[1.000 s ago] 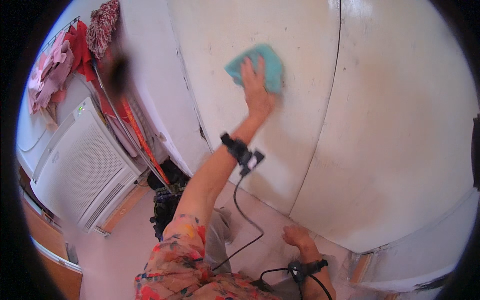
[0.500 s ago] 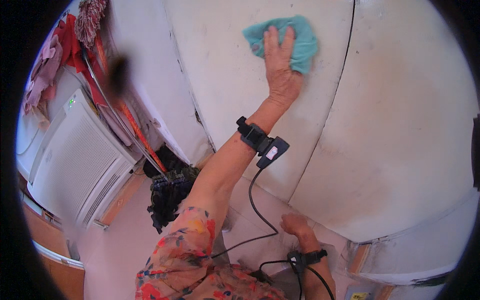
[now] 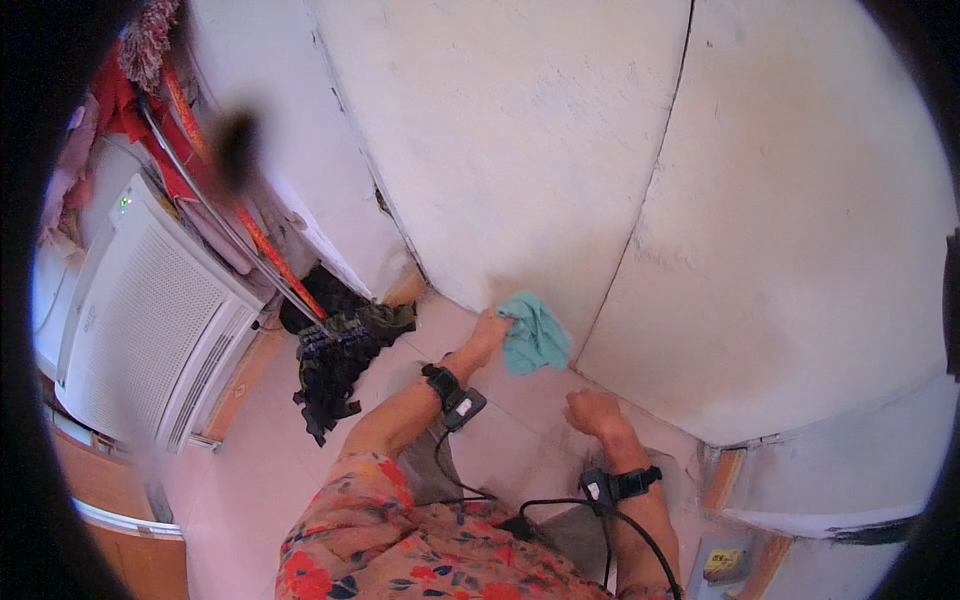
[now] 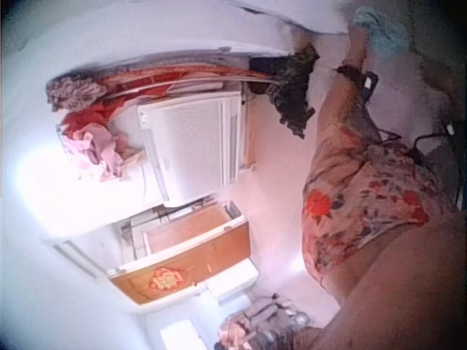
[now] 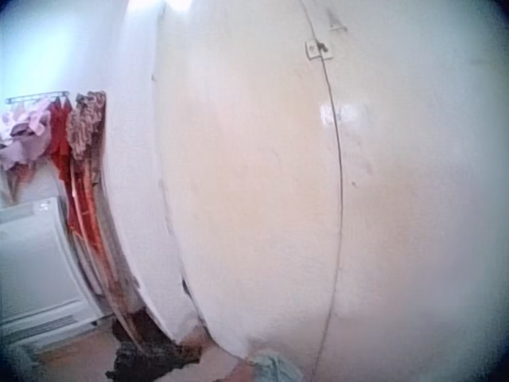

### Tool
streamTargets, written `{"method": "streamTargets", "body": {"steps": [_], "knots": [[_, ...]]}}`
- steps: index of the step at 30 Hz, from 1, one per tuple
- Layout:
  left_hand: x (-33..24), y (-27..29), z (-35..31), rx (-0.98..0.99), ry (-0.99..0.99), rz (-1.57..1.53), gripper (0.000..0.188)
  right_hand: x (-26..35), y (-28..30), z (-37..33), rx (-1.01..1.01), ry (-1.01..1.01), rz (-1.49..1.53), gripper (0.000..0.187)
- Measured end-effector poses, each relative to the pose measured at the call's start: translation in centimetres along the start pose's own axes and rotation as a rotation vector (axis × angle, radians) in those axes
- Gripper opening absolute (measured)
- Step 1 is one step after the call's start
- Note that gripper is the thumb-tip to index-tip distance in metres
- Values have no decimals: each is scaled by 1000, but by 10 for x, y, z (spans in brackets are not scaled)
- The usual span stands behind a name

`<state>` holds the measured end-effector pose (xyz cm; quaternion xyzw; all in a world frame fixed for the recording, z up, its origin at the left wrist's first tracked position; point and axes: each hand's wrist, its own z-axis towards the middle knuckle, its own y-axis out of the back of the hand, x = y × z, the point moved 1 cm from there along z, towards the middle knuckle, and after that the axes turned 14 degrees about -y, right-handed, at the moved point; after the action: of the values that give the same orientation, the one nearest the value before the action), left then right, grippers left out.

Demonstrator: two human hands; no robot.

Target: The person wipes a white door and the adjacent wall with a cloth, using one hand to clean various sections of the surface.

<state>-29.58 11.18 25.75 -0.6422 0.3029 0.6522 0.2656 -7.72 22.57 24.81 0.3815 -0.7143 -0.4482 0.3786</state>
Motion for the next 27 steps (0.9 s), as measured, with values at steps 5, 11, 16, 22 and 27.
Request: {"method": "streamTargets", "body": {"steps": [5, 11, 16, 22, 27], "knots": [[-61, -23, -19, -24, -12, -747, 31, 5, 6, 9, -49, -94, -10, 20], [-6, -35, -11, -128, 96, -768, 29, 16, 51, 0, -617, -209, 355, 22], [-6, -65, -20, 30, 197, -855, 31, 29, 72, -8, -906, -39, 384, 53], [-31, -80, -41, 219, 279, -1044, 43, 44, 60, 6, -638, -56, 222, 62], [-41, -72, -40, 415, 190, -1007, 54, 12, 64, 2, -692, -179, 659, 53]]}}
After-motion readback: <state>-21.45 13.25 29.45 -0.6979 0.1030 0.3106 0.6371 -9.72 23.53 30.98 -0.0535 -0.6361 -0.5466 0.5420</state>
